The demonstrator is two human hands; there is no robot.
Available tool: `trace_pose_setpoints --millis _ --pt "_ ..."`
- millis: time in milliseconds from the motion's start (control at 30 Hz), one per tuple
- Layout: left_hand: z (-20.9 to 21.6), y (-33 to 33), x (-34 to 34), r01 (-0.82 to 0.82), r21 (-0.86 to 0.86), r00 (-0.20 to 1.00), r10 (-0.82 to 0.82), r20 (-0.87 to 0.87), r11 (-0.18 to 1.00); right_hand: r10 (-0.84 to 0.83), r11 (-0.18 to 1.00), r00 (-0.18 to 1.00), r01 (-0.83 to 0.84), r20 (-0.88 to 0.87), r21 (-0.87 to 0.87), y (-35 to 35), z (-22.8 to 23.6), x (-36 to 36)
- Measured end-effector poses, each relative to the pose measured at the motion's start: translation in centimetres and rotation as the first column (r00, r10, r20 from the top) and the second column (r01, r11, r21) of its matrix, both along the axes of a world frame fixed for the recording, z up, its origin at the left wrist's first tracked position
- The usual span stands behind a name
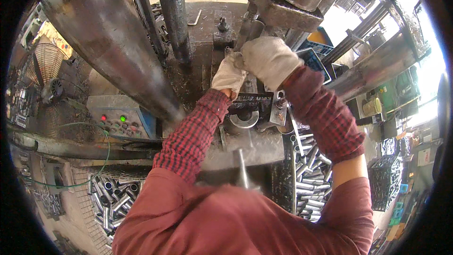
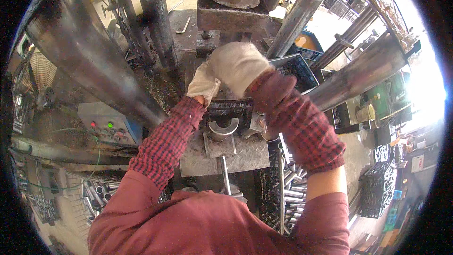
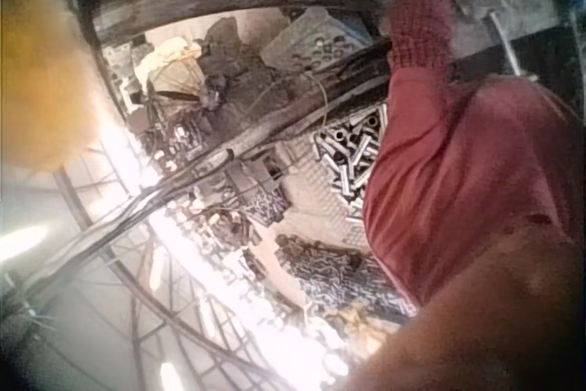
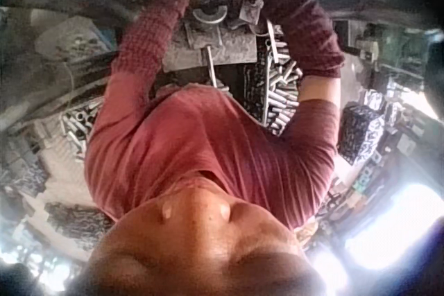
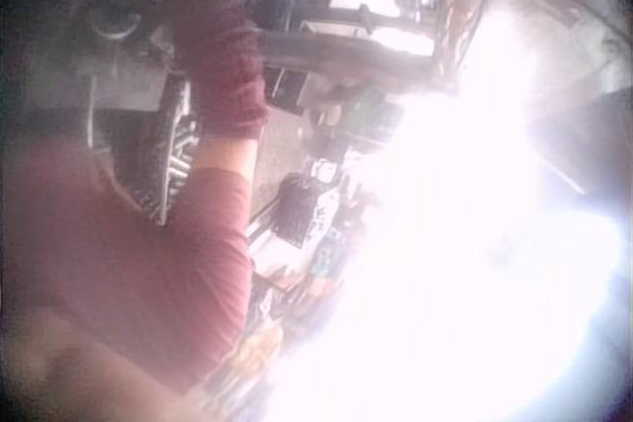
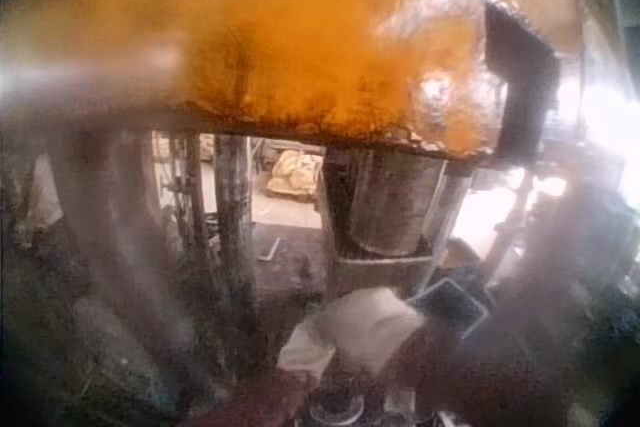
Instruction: The person operates a hydraulic press in a workshop, repeatedly placing cylindrical metal parts into the press, activating the machine, and removing the processed parts. They also use a metal bar to scrape or adjust components within the press. The processed parts are placed into a wire basket nearby.
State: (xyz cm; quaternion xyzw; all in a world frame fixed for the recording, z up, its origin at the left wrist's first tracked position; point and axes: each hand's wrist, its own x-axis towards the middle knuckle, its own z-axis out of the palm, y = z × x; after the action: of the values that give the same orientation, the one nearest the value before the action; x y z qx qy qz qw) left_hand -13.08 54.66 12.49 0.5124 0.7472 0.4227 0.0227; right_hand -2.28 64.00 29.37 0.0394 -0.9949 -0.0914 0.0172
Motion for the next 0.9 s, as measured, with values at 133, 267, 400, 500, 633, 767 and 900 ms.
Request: trace_pose_setpoints --millis 133,267,400,500,633,767,900 --pt "1.2 -0.6 -0.7 0.005 0.22 0.483 -0.195 0.854 0.975 -0.07 0.947 0.997 0.079 0.04 -0.313 2.9 0.7 -1.3" --pt "0.1 -0.2 -1.2 0.084 0.106 0.832 -0.128 0.54 0.991 0.126 0.854 0.992 -0.11 -0.002 -0.508 4.5 -3.0 -2.8" --pt "-1.2 -0.5 -2.5 0.071 -0.141 0.989 -0.088 -0.118 0.987 -0.018 0.999 0.998 0.015 -0.068 -0.047 5.2 -7.3 -5.5" --pt "-0.7 -1.3 -3.8 0.151 -0.039 0.894 -0.153 -0.421 0.988 -0.037 0.999 0.989 0.035 -0.146 -0.014 6.0 -8.7 -5.7" --pt "0.6 -2.2 -4.4 0.023 -0.222 0.88 -0.125 -0.458 0.975 0.082 0.997 0.984 -0.081 -0.16 0.014 4.2 -6.9 -4.4" --pt "0.7 -2.5 -5.3 -0.039 -0.526 0.922 -0.173 -0.347 0.849 -0.131 0.989 0.989 0.126 -0.066 -0.077 0.7 -2.7 -1.2" --pt "-1.3 -2.4 -5.1 -0.028 -0.156 0.999 0.032 0.023 0.987 0.013 0.942 0.953 -0.113 -0.303 -0.315 -1.1 -1.1 -1.1"
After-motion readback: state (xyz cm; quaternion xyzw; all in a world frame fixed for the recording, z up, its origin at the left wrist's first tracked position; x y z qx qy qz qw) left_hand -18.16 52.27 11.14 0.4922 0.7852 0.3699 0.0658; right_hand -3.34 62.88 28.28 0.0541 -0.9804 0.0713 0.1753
